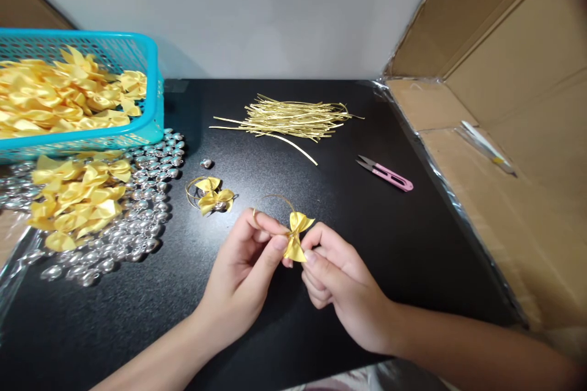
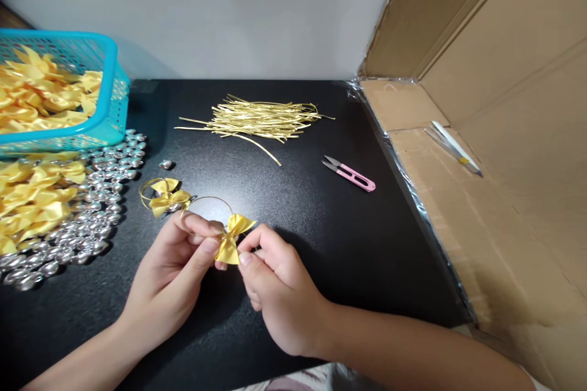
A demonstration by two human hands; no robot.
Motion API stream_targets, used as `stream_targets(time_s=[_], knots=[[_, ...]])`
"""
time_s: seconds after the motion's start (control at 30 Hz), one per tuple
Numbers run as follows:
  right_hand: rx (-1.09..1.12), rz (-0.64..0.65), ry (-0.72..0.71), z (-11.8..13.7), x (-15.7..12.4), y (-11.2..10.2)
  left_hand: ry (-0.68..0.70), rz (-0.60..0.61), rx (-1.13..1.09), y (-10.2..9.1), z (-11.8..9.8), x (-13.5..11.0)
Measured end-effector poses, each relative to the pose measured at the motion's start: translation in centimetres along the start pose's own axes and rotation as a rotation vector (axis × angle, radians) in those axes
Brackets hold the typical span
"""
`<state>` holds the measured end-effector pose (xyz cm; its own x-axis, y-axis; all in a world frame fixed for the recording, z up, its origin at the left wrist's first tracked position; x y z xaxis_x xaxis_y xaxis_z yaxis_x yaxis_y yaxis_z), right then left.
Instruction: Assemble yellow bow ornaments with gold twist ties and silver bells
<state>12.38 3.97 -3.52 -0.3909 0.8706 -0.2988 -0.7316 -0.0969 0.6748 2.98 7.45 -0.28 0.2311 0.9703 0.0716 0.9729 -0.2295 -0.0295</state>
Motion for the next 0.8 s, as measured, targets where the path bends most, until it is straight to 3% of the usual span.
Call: stream_targets(time_s=[0.8], knots=[[0.152, 0.019, 0.109, -0.31, 0.10, 0.74, -0.035, -0.007, -0.046, -0.05, 0.12, -0.23]])
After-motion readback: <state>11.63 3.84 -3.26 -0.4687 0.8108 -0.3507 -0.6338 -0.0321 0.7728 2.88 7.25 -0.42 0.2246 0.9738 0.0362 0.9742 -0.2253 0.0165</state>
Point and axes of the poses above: each hand's wrist, its own x-axis towards the middle knuckle, its own y-axis out of the palm, z = x × y, the point moved 9 cm from there along x, towards the middle knuckle, and after that the axes turned 8 degrees about x, right-handed, at the moved point
